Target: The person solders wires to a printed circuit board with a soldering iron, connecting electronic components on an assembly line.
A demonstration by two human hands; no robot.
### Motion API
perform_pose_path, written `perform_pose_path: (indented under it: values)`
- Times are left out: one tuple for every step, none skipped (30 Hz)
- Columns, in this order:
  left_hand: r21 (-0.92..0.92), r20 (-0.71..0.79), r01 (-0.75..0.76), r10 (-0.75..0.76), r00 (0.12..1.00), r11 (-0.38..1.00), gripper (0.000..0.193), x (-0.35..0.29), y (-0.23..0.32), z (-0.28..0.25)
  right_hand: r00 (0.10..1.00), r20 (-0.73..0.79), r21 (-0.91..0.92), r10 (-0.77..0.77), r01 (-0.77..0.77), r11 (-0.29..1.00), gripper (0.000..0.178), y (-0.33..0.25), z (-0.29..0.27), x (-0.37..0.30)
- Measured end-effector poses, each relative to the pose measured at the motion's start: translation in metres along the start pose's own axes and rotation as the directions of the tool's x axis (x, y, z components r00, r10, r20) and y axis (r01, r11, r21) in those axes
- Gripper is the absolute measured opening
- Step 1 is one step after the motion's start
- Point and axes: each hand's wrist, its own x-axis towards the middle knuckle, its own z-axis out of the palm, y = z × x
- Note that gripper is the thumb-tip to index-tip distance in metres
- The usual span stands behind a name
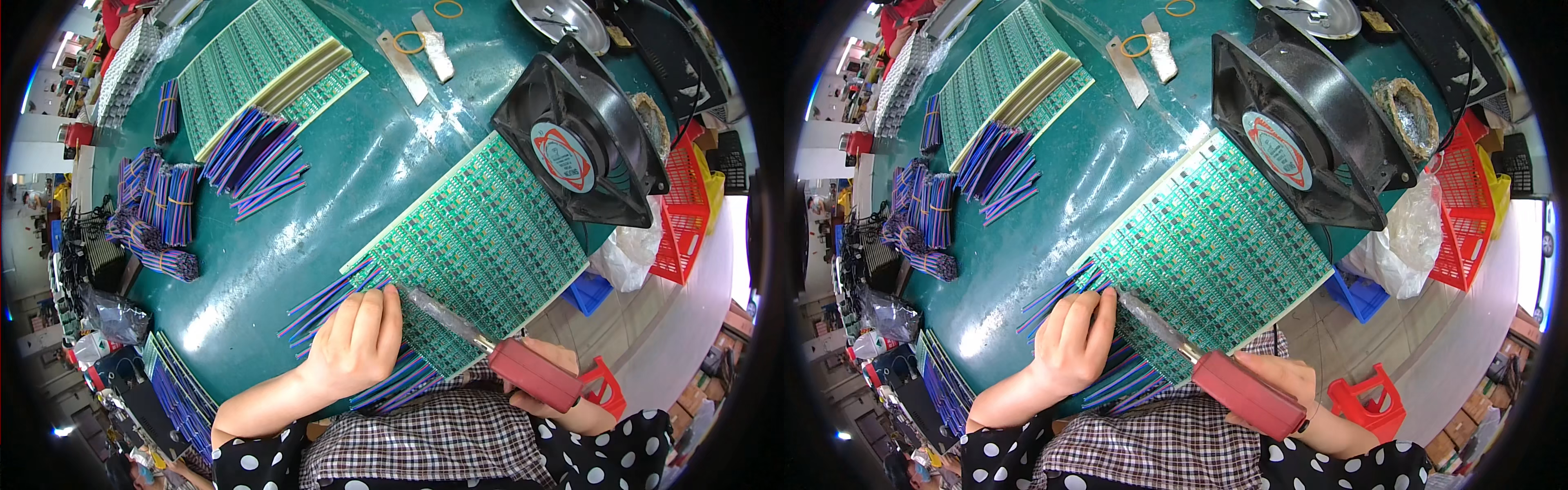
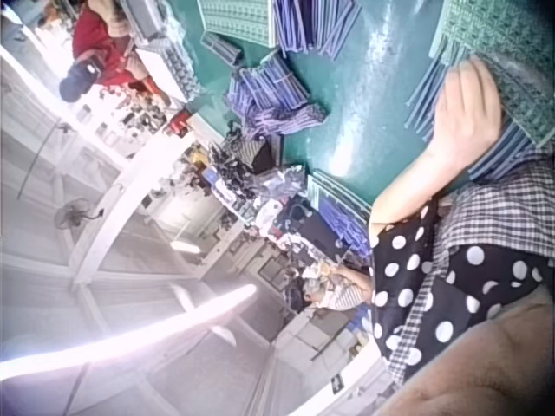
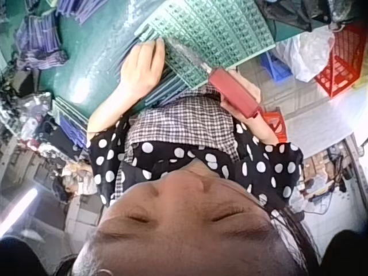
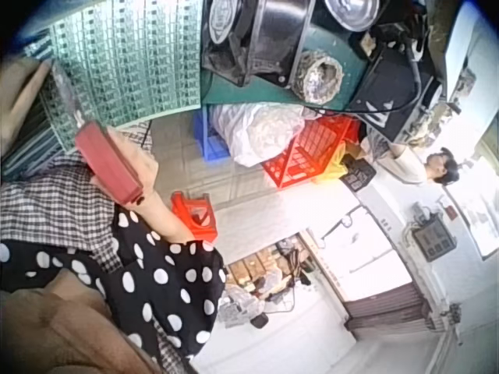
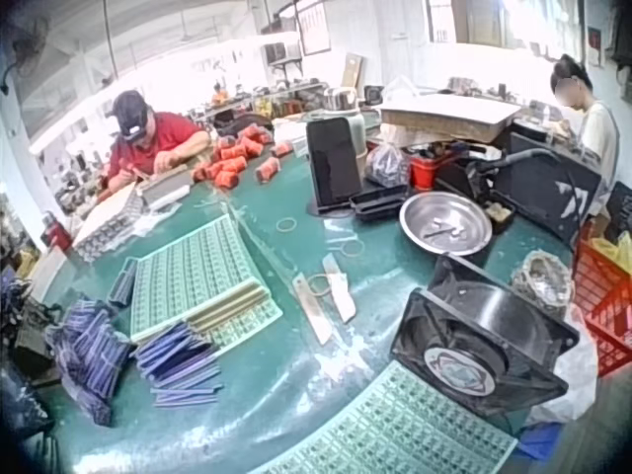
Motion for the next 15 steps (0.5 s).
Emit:
perform_pose_path:
  values:
    - [0.007, 0.001, -0.003, 0.003, 1.000, 1.000, 0.029, 0.000, 0.000, 0.000, 1.000, 0.000, 0.000, 0.000, 0.000, 1.000, 0.071, 0.000, 0.000, -0.002]
    - [0.014, 0.001, -0.006, 0.006, 1.000, 1.000, 0.029, 0.001, 0.000, 0.000, 1.000, -0.001, 0.021, 0.020, -0.020, 1.000, 0.070, 0.000, -0.001, -0.005]
    - [0.015, 0.001, -0.005, 0.005, 1.000, 1.000, 0.029, 0.000, 0.000, 0.000, 0.999, -0.002, 0.042, 0.040, -0.040, 0.998, 0.070, 0.001, -0.001, -0.007]
    - [0.020, -0.001, -0.002, 0.002, 1.000, 1.000, 0.029, 0.000, 0.001, 0.000, 0.999, -0.001, 0.042, 0.040, -0.040, 0.998, 0.070, 0.001, -0.005, -0.008]
    - [0.025, -0.003, 0.001, -0.001, 1.000, 1.000, 0.028, 0.000, 0.001, 0.000, 0.996, 0.041, 0.048, 0.079, -0.081, 0.996, 0.071, 0.000, -0.009, -0.010]
    - [0.025, -0.004, 0.001, -0.001, 1.000, 1.000, 0.028, 0.000, 0.001, 0.000, 0.990, 0.082, 0.051, 0.118, -0.123, 0.991, 0.071, -0.001, -0.011, -0.010]
    - [0.026, -0.005, 0.002, -0.001, 1.000, 1.000, 0.028, 0.000, 0.001, 0.000, 0.990, 0.082, 0.050, 0.118, -0.122, 0.991, 0.071, -0.002, -0.012, -0.012]
    - [0.027, -0.007, 0.002, -0.002, 1.000, 1.000, 0.028, 0.000, 0.001, 0.000, 0.980, 0.085, 0.090, 0.178, -0.186, 0.978, 0.071, -0.004, -0.012, -0.013]
    - [0.028, -0.007, 0.002, -0.002, 1.000, 1.000, 0.028, 0.000, 0.001, 0.000, 0.967, 0.091, 0.130, 0.237, -0.248, 0.960, 0.072, -0.004, -0.012, -0.014]
    - [0.027, -0.003, -0.001, 0.001, 1.000, 1.000, 0.028, 0.000, 0.001, -0.001, 0.967, 0.091, 0.130, 0.237, -0.247, 0.960, 0.072, -0.003, -0.011, -0.014]
    - [0.024, 0.001, -0.006, 0.006, 1.000, 1.000, 0.027, 0.001, 0.001, -0.001, 0.973, 0.099, 0.098, 0.209, -0.218, 0.971, 0.072, -0.002, -0.011, -0.014]
    - [0.024, 0.000, -0.005, 0.005, 1.000, 1.000, 0.027, 0.000, 0.000, 0.000, 0.978, 0.108, 0.066, 0.181, -0.189, 0.980, 0.073, -0.001, -0.011, -0.014]
    - [0.055, -0.005, -0.039, 0.039, 0.999, 0.998, 0.026, 0.000, -0.002, 0.001, 0.978, 0.109, 0.066, 0.181, -0.189, 0.980, 0.073, -0.002, -0.011, -0.015]
    - [0.086, -0.010, -0.072, 0.073, 0.997, 0.994, 0.024, 0.000, -0.003, 0.001, 0.955, 0.118, 0.099, 0.273, -0.285, 0.953, 0.073, -0.004, -0.010, -0.017]
    - [0.087, -0.009, -0.072, 0.073, 0.997, 0.994, 0.024, 0.000, -0.002, 0.001, 0.923, 0.131, 0.132, 0.362, -0.378, 0.916, 0.073, -0.004, -0.009, -0.018]
